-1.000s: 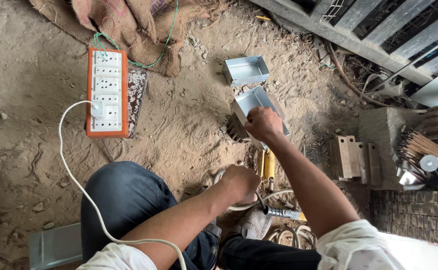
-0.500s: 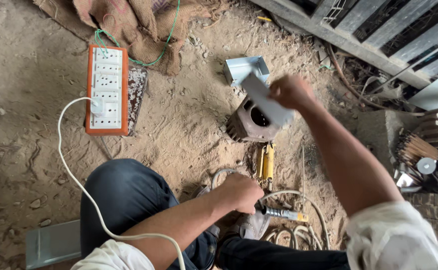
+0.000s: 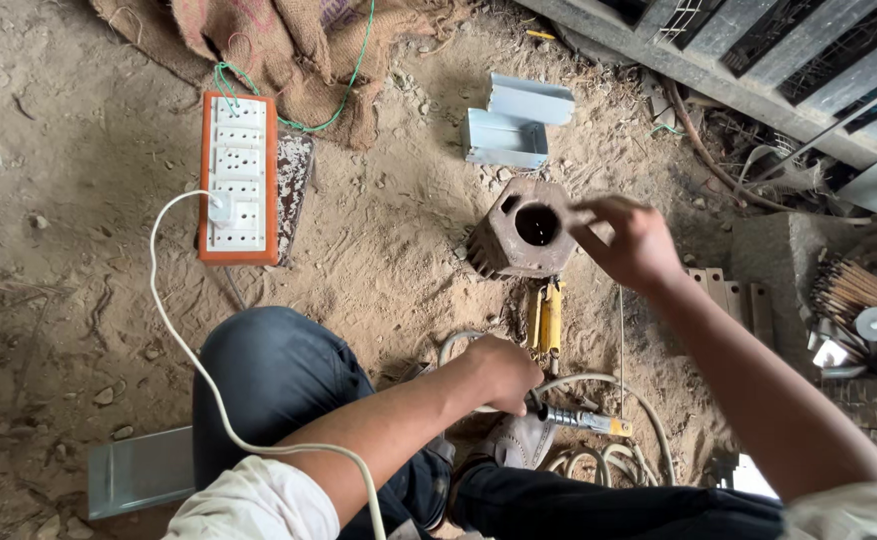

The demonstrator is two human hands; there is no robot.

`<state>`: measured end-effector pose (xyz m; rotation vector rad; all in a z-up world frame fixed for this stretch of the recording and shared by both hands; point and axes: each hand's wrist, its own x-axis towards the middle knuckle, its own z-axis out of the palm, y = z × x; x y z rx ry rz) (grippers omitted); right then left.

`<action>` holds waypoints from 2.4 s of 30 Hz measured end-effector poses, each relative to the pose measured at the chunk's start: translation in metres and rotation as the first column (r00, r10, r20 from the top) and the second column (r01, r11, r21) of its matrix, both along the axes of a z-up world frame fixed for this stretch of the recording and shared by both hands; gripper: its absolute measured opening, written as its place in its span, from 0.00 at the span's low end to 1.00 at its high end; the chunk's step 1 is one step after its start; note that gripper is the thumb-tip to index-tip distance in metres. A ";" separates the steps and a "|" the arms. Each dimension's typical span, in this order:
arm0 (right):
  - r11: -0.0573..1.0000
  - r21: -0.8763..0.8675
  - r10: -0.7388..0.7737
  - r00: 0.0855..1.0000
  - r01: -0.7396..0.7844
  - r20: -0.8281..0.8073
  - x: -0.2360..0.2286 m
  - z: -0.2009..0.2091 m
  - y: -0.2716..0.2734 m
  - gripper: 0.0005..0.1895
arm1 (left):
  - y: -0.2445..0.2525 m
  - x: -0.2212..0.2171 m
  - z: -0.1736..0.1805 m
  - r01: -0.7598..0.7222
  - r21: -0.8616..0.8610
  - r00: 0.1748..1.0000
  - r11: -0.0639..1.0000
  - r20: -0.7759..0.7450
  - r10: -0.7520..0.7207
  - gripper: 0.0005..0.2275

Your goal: The person is welding a rectangular metal box using a handheld welding torch. They hold the box steady with one hand while applying the welding torch to the seams with the other. The person repositions the box to weld different sides.

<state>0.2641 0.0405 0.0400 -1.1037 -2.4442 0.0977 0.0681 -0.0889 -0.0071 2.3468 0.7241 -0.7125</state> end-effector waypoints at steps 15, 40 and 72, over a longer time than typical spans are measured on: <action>0.417 -0.680 -0.114 0.777 0.603 0.619 0.184 -0.064 -0.085 0.37 | 0.000 0.015 -0.024 -0.027 0.004 0.999 1.000 0.041 0.027 0.14; 0.196 -0.614 -0.431 0.630 0.764 0.646 0.206 -0.120 -0.089 0.39 | -0.227 -0.370 0.001 -0.220 -0.964 0.193 -0.148 -0.192 0.962 0.18; 0.231 -0.723 -0.462 0.727 0.651 0.508 0.238 -0.060 -0.094 0.34 | -0.274 -0.394 -0.170 -0.670 0.587 0.474 0.455 -0.133 0.871 0.12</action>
